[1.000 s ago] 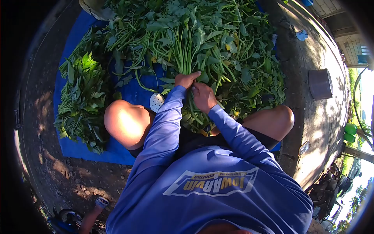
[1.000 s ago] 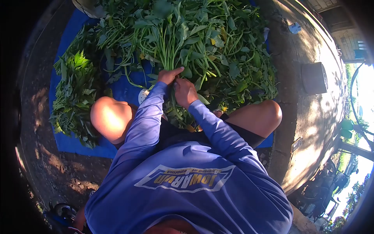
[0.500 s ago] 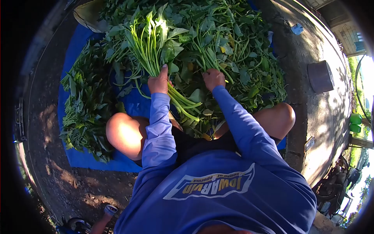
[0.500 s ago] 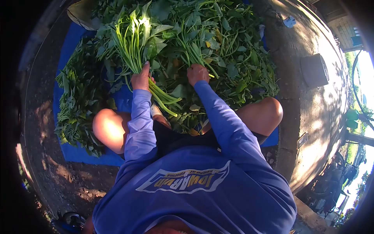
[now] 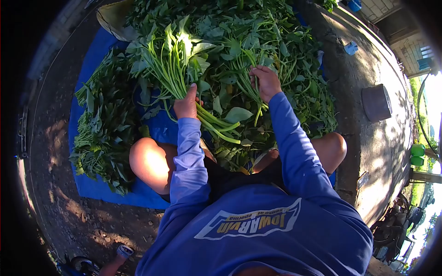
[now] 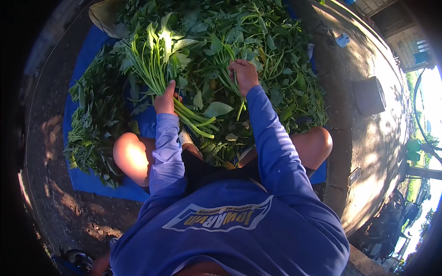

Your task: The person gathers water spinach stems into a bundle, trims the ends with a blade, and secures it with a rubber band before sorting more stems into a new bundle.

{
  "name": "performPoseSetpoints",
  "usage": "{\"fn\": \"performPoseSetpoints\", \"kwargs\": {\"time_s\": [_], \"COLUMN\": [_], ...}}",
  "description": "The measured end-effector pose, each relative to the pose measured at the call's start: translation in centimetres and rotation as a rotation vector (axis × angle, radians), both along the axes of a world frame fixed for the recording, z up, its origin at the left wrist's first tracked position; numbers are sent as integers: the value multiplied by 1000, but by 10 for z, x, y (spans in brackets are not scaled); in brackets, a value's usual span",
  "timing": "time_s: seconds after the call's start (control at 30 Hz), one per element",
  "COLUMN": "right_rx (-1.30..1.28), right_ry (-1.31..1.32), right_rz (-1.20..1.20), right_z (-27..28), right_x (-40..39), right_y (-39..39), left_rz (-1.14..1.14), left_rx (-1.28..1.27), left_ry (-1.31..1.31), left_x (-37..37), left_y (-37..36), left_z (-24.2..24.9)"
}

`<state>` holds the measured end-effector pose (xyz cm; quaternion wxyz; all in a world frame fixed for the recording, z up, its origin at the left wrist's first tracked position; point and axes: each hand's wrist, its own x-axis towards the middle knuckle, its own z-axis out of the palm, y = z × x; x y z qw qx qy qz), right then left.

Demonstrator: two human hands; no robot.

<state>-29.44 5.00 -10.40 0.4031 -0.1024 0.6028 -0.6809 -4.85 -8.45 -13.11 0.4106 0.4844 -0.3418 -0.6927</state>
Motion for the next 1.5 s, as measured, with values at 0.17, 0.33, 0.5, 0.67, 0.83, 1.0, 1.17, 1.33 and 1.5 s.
{"fn": "performPoseSetpoints", "kwargs": {"time_s": [0.17,0.33,0.5,0.67,0.83,1.0,1.17,1.33,1.5], "right_rx": [3,-186,63,304,331,287,157,21,123], "right_ry": [256,420,1049,1011,832,1043,1248,1117,978], "right_rz": [-332,-471,-378,-10,15,110,167,442,873], "right_z": [80,125,88,2,11,5,16,62,82], "right_x": [14,39,69,112,119,128,142,160,126], "right_y": [36,63,58,62,60,58,62,83,121], "left_rz": [-137,-261,-311,-387,-441,-335,-322,-212,-19], "left_rx": [-41,69,39,-93,-47,-136,88,88,-236], "left_ry": [-85,50,-30,-103,-82,51,106,49,-43], "left_x": [-5,-32,-67,-70,-59,-68,-64,-51,-15], "left_y": [0,37,57,76,76,81,76,56,-3], "left_z": [-14,18,-25,-26,-28,-33,-46,-12,1]}}
